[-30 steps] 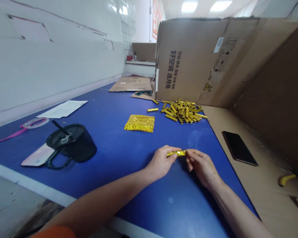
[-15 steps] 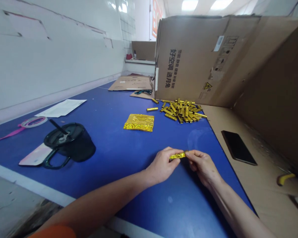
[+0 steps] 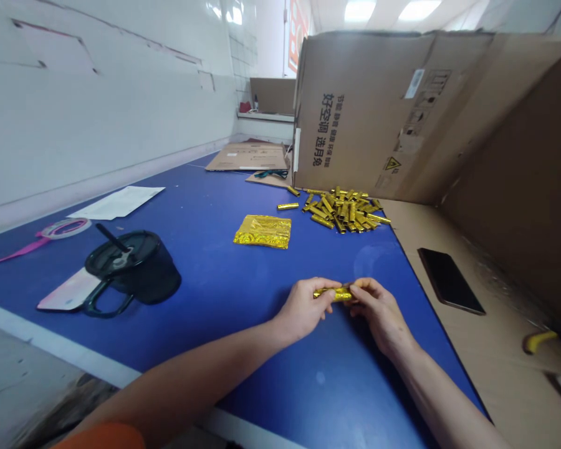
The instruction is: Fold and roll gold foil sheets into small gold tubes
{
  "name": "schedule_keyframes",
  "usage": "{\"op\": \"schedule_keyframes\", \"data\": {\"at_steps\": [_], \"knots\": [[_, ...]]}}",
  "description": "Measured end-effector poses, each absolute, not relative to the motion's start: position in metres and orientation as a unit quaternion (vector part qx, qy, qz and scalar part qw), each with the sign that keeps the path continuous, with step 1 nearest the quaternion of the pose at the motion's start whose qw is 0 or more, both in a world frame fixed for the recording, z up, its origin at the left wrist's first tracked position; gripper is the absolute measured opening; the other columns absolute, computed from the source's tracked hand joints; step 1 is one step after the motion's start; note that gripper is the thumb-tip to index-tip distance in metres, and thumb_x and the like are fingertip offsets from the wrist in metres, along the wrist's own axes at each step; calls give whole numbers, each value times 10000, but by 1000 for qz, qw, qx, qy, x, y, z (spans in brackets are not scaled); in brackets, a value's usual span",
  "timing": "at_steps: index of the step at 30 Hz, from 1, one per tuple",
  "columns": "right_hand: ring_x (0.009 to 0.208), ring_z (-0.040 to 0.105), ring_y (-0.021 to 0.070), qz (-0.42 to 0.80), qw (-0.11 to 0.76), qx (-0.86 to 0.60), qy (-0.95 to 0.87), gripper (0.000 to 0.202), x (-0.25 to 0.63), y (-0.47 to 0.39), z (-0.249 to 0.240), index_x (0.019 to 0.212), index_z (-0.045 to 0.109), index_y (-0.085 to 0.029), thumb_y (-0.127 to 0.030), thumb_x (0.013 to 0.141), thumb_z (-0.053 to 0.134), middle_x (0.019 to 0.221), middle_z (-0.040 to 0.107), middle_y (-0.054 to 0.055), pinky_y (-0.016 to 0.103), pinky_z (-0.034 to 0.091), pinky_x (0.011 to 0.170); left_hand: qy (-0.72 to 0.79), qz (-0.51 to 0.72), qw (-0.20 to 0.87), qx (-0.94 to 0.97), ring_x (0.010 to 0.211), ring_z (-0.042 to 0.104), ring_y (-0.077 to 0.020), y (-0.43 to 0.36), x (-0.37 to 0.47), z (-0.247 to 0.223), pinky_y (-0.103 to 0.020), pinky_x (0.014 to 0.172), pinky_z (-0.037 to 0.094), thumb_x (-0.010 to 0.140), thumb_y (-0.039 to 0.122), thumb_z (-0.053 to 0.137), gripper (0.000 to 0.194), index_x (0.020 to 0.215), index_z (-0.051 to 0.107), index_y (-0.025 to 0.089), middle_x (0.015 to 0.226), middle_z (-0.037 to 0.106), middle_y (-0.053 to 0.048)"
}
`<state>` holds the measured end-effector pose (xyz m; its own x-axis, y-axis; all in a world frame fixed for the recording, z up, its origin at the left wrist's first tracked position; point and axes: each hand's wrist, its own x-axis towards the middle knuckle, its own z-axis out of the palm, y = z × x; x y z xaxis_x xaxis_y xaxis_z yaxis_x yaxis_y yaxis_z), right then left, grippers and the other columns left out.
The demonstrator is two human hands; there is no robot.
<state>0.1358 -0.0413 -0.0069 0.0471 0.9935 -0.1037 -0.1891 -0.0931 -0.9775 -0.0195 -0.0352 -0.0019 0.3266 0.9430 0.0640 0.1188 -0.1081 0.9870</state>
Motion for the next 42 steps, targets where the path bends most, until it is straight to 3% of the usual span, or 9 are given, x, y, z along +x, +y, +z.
{"op": "schedule_keyframes", "data": {"at_steps": [3, 8, 14, 20, 26, 33, 37, 42], "knots": [[629, 552, 128, 569, 543, -449, -424, 277, 136, -41, -5, 858, 606, -213, -299, 608, 690, 796, 637, 8, 232, 422, 511, 422, 400, 556, 594, 379, 409, -47, -33, -19, 0, -168, 399, 336, 761, 212, 440, 271, 957, 598, 112, 503, 499, 28], [493, 534, 118, 542, 537, -468, -445, 223, 136, -41, -6, 747, 652, -160, -319, 597, 695, 583, 633, 14, 252, 420, 513, 421, 410, 582, 562, 353, 405, -51, -33, -19, 1, -166, 374, 319, 758, 257, 462, 255, 910, 586, 94, 465, 493, 30], [456, 519, 113, 486, 558, -495, -455, 181, 134, -41, -8, 647, 632, -154, -332, 639, 660, 496, 596, -1, 242, 401, 500, 432, 423, 569, 558, 356, 413, -53, -32, -18, 0, -166, 373, 327, 744, 297, 489, 228, 817, 580, 102, 468, 503, 22], [472, 548, 125, 494, 539, -477, -488, 208, 131, -44, -5, 775, 619, -168, -336, 655, 644, 544, 613, -7, 248, 425, 500, 429, 461, 530, 568, 457, 483, -71, -31, -18, -4, -176, 440, 385, 734, 293, 512, 196, 781, 585, 117, 533, 527, 11], [538, 567, 138, 416, 548, -499, -527, 209, 132, -47, -6, 793, 626, -171, -335, 663, 636, 595, 626, 5, 273, 460, 563, 415, 471, 563, 537, 495, 496, -73, -31, -18, -5, -191, 449, 411, 683, 251, 564, 291, 939, 535, 117, 676, 564, -4], [691, 586, 163, 361, 512, -488, -608, 248, 130, -51, -7, 887, 606, -190, -330, 683, 622, 780, 639, 35, 296, 469, 666, 413, 489, 548, 539, 583, 525, -89, -29, -19, -7, -204, 558, 421, 656, 224, 599, 200, 823, 607, 115, 683, 598, -20], [678, 576, 159, 338, 510, -485, -625, 208, 128, -52, -4, 844, 617, -188, -331, 693, 606, 749, 622, 30, 280, 466, 638, 398, 491, 545, 550, 702, 566, -129, -31, -20, -6, -243, 682, 439, 630, 218, 629, 221, 832, 618, 129, 775, 633, -36], [592, 563, 144, 372, 514, -483, -603, 179, 126, -53, 0, 797, 624, -181, -328, 699, 594, 649, 611, 10, 271, 451, 593, 391, 486, 559, 546, 677, 579, -147, -33, -18, -6, -263, 668, 446, 651, 241, 617, 196, 803, 614, 118, 740, 638, -47]]}}
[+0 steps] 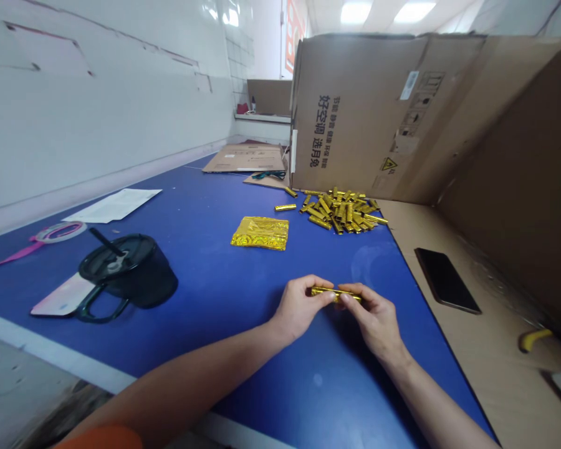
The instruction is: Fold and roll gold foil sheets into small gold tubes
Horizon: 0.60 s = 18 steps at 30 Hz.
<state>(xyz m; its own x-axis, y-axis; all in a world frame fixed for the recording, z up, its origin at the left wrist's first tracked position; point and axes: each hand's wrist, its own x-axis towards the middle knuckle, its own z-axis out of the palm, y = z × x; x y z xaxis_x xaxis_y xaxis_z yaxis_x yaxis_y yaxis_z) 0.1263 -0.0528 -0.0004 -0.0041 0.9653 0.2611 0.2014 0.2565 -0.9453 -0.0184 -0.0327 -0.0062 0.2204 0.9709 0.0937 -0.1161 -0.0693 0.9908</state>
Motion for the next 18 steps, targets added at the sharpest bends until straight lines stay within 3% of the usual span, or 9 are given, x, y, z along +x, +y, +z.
{"op": "schedule_keyframes", "data": {"at_steps": [6, 11, 18], "knots": [[558, 538, 142, 378, 502, -501, -595, 170, 124, -55, 5, 652, 619, -176, -326, 715, 573, 568, 599, 5, 265, 415, 576, 425, 482, 508, 574, 644, 542, -130, -32, -18, -8, -240, 634, 426, 696, 277, 570, 169, 734, 627, 123, 689, 621, -29], [501, 541, 134, 438, 507, -500, -548, 195, 124, -54, 3, 792, 611, -176, -346, 699, 590, 532, 609, -8, 261, 410, 551, 427, 496, 493, 573, 615, 513, -117, -32, -20, -6, -233, 615, 411, 704, 261, 559, 152, 695, 608, 117, 655, 598, -23], [486, 525, 113, 452, 510, -488, -545, 203, 128, -50, -2, 689, 614, -161, -358, 720, 577, 507, 603, -4, 237, 397, 539, 415, 472, 539, 561, 542, 504, -88, -33, -19, -4, -202, 521, 404, 685, 249, 574, 199, 839, 601, 127, 659, 588, -7]]}}
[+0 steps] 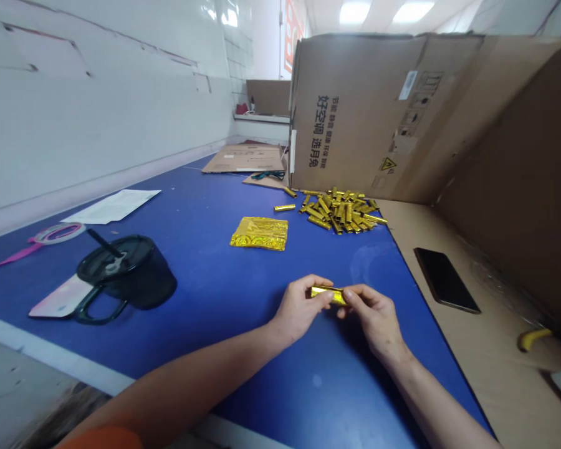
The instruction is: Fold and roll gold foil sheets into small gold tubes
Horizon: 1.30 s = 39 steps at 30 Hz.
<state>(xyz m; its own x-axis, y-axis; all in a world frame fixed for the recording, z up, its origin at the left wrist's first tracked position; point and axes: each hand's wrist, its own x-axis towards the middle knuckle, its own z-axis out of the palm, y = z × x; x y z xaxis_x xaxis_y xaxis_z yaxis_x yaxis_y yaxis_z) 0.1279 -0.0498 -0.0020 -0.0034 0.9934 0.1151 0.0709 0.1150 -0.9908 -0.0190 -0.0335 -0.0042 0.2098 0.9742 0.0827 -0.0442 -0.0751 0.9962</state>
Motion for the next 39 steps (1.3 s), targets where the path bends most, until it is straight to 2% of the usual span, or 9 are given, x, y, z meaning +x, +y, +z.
{"op": "schedule_keyframes", "data": {"at_steps": [5, 10, 15, 20, 22, 25, 27, 34, 39], "knots": [[488, 544, 129, 497, 508, -469, -525, 269, 129, -48, -5, 764, 617, -155, -412, 736, 543, 599, 637, 23, 263, 425, 522, 413, 476, 568, 529, 515, 520, -90, -34, -17, -1, -199, 490, 402, 671, 250, 581, 173, 764, 597, 105, 619, 590, -20], [487, 544, 135, 461, 497, -490, -547, 267, 128, -49, -4, 738, 626, -148, -400, 744, 538, 516, 612, 15, 267, 426, 544, 418, 481, 579, 509, 515, 529, -99, -33, -17, -2, -199, 471, 398, 683, 283, 573, 193, 739, 586, 98, 595, 583, -25], [490, 567, 141, 465, 512, -484, -535, 267, 128, -50, -3, 817, 614, -169, -400, 684, 598, 601, 637, 11, 276, 438, 532, 414, 499, 579, 495, 508, 532, -94, -31, -20, 0, -200, 477, 405, 690, 295, 562, 195, 738, 573, 107, 616, 586, -18], [500, 565, 142, 432, 514, -500, -547, 230, 127, -51, -1, 777, 617, -167, -375, 680, 603, 578, 621, 8, 282, 446, 546, 412, 501, 589, 481, 514, 527, -85, -29, -21, 2, -192, 480, 396, 679, 289, 572, 196, 749, 564, 107, 627, 578, -13], [509, 562, 136, 431, 525, -496, -540, 251, 126, -51, 0, 837, 601, -171, -363, 675, 610, 619, 620, 6, 281, 453, 547, 411, 508, 591, 472, 518, 520, -86, -28, -21, 2, -190, 473, 391, 673, 279, 574, 190, 745, 555, 104, 613, 566, -9], [536, 560, 124, 446, 547, -470, -530, 393, 124, -50, -1, 984, 531, -195, -350, 642, 646, 715, 609, 0, 270, 465, 538, 402, 519, 587, 475, 538, 513, -91, -27, -21, 2, -198, 489, 398, 660, 261, 583, 186, 750, 554, 101, 613, 560, -11], [538, 552, 120, 448, 545, -467, -534, 446, 124, -49, -2, 1013, 503, -199, -350, 624, 662, 705, 594, -9, 264, 470, 528, 394, 519, 588, 480, 552, 513, -93, -27, -21, 2, -204, 503, 403, 658, 261, 587, 192, 763, 558, 103, 636, 567, -17], [527, 531, 118, 427, 518, -490, -556, 272, 125, -49, -3, 819, 575, -174, -359, 635, 653, 655, 599, 4, 252, 446, 518, 408, 484, 584, 509, 537, 470, -65, -30, -21, 0, -196, 539, 382, 609, 206, 628, 227, 814, 587, 116, 642, 564, 11], [518, 534, 117, 460, 513, -470, -552, 272, 127, -50, -1, 861, 590, -177, -355, 660, 632, 616, 604, -6, 252, 438, 528, 412, 473, 592, 506, 532, 466, -65, -29, -21, -2, -200, 544, 376, 619, 208, 621, 203, 793, 596, 107, 640, 564, 6]]}}
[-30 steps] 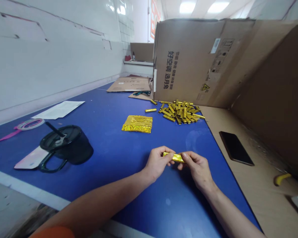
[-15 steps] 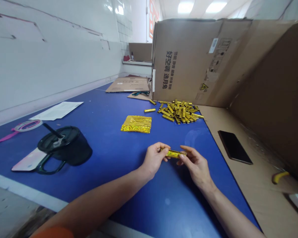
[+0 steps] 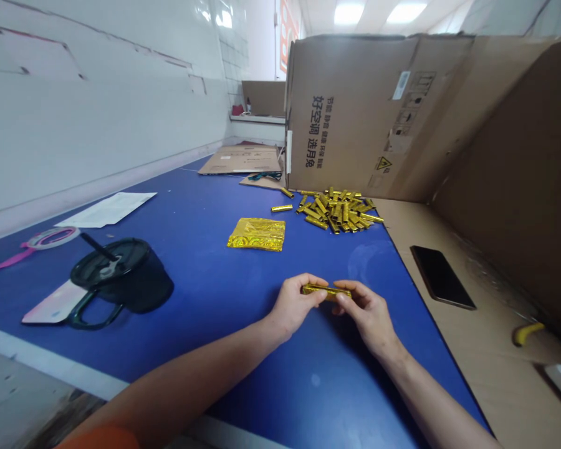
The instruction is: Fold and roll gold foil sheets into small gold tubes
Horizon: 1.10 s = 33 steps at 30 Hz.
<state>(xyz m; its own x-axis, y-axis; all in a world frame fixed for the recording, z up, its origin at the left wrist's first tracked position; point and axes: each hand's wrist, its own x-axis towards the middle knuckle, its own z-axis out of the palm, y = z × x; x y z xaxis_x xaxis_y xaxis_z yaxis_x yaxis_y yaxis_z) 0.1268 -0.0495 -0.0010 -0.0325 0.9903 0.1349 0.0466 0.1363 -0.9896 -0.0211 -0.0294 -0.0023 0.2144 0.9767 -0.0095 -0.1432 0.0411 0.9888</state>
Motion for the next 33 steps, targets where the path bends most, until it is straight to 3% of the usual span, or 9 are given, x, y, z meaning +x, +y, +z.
{"op": "schedule_keyframes", "data": {"at_steps": [5, 10, 16, 22, 27, 33], "knots": [[524, 547, 121, 468, 553, -461, -513, 255, 131, -48, -3, 857, 571, -177, -347, 674, 622, 609, 606, -3, 256, 435, 535, 413, 504, 595, 470, 568, 499, -83, -25, -22, -5, -209, 552, 396, 654, 229, 594, 210, 823, 581, 106, 704, 592, -27], [532, 523, 105, 451, 560, -483, -499, 189, 130, -47, -1, 778, 613, -173, -310, 653, 649, 596, 596, -9, 238, 429, 549, 415, 535, 535, 504, 639, 519, -107, -25, -23, -8, -230, 620, 417, 659, 207, 595, 184, 822, 589, 121, 732, 593, -26], [548, 512, 110, 518, 557, -455, -463, 204, 130, -47, 1, 800, 651, -160, -324, 685, 615, 620, 605, 14, 243, 419, 544, 409, 517, 475, 583, 676, 527, -116, -31, -23, -10, -221, 643, 410, 695, 194, 566, 143, 821, 596, 133, 745, 603, -19], [514, 486, 104, 531, 554, -468, -438, 167, 131, -46, -1, 694, 653, -154, -315, 651, 642, 559, 585, 4, 234, 390, 518, 396, 489, 451, 633, 766, 563, -145, -36, -22, -11, -248, 716, 435, 733, 211, 538, 169, 875, 591, 136, 829, 621, -41], [512, 456, 89, 492, 570, -474, -457, 143, 126, -47, 1, 533, 609, -171, -273, 625, 648, 577, 551, -15, 222, 365, 512, 380, 452, 456, 666, 856, 560, -157, -41, -20, -10, -264, 775, 430, 738, 196, 540, 303, 1037, 570, 162, 971, 602, -55], [603, 492, 117, 459, 553, -503, -480, 185, 122, -50, 4, 449, 570, -171, -257, 593, 645, 636, 539, -1, 230, 374, 559, 372, 427, 426, 705, 824, 554, -148, -44, -20, -4, -256, 756, 419, 782, 206, 489, 263, 1021, 598, 184, 898, 611, -35]]}}
